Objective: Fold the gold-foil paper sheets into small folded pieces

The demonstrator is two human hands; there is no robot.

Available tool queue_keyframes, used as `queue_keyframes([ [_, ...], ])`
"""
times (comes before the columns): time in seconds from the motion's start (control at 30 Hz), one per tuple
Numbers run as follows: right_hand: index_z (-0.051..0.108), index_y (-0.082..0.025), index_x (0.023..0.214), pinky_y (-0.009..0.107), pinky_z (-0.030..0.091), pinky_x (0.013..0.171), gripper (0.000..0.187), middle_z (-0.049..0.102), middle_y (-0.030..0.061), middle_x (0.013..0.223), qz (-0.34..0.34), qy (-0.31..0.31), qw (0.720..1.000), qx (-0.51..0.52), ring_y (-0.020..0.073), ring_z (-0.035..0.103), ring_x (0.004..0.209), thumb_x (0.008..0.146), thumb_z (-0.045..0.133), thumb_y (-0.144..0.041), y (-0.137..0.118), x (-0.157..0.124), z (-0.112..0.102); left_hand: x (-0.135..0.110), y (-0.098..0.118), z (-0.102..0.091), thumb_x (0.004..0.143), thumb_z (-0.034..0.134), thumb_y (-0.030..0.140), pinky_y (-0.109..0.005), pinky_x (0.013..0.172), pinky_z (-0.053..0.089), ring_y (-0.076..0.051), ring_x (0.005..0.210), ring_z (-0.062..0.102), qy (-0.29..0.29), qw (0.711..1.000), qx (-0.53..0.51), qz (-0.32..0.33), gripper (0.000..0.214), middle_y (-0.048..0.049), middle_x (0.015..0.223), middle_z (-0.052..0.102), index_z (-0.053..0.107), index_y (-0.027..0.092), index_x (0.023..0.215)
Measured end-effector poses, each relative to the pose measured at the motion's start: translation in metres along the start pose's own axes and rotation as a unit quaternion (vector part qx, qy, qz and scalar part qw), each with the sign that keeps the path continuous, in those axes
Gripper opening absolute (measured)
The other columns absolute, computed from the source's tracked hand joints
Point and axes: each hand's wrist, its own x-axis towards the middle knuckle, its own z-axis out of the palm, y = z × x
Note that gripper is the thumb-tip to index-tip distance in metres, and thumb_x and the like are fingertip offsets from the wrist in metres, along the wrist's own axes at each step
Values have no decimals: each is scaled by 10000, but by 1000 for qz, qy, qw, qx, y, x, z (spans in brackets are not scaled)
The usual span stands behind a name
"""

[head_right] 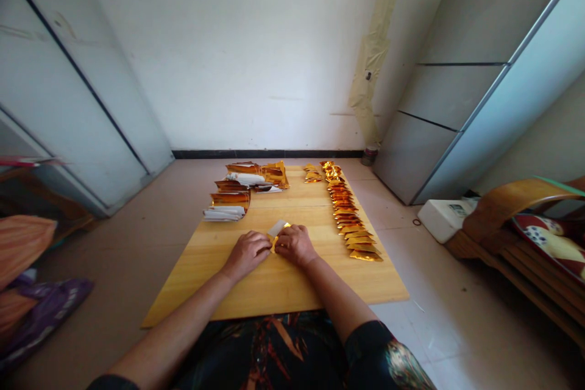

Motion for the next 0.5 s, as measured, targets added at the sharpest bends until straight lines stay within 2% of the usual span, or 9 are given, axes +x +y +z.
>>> queue_keyframes([
  [0.13, 702, -250, 728, 301, 333, 795, 94, 687, -6, 889, -8, 23, 1000, 13, 146, 570, 831, 799, 656, -291, 6, 3, 5, 2, 3, -2, 797, 617, 185, -296, 749, 407, -164, 851, 570, -5, 1000, 9, 3, 78, -20, 832, 667, 686, 218, 782],
  [0.27, 695, -234, 743, 262, 399, 796, 120, 689, 1, 864, -77, 12, 993, 87, 131, 603, 826, 826, 608, -235, 17, 1, 0, 1, 4, -2, 806, 619, 199, -293, 743, 399, -159, 840, 567, 2, 1000, 13, 12, 75, -19, 820, 663, 682, 219, 770],
  [0.33, 697, -223, 775, 251, 427, 796, 137, 683, 24, 905, -87, 28, 990, 109, 136, 609, 855, 841, 577, -220, 22, -3, -4, 1, 3, -1, 812, 615, 199, -294, 745, 394, -159, 842, 565, 9, 1000, 13, 17, 81, -17, 816, 665, 683, 222, 774],
  [0.43, 700, -214, 831, 268, 445, 811, 138, 662, 56, 967, -75, 67, 990, 97, 154, 600, 885, 844, 563, -217, 24, -7, -7, 1, 2, 1, 822, 604, 200, -295, 744, 387, -160, 841, 563, 18, 1000, 16, 18, 95, -16, 814, 668, 682, 223, 772],
  [0.5, 700, -211, 852, 276, 444, 811, 130, 658, 61, 968, -85, 71, 991, 82, 158, 596, 871, 836, 571, -211, 23, -8, -7, 1, 2, 2, 829, 595, 207, -294, 742, 383, -159, 838, 561, 20, 999, 21, 19, 102, -17, 816, 669, 679, 221, 773],
])
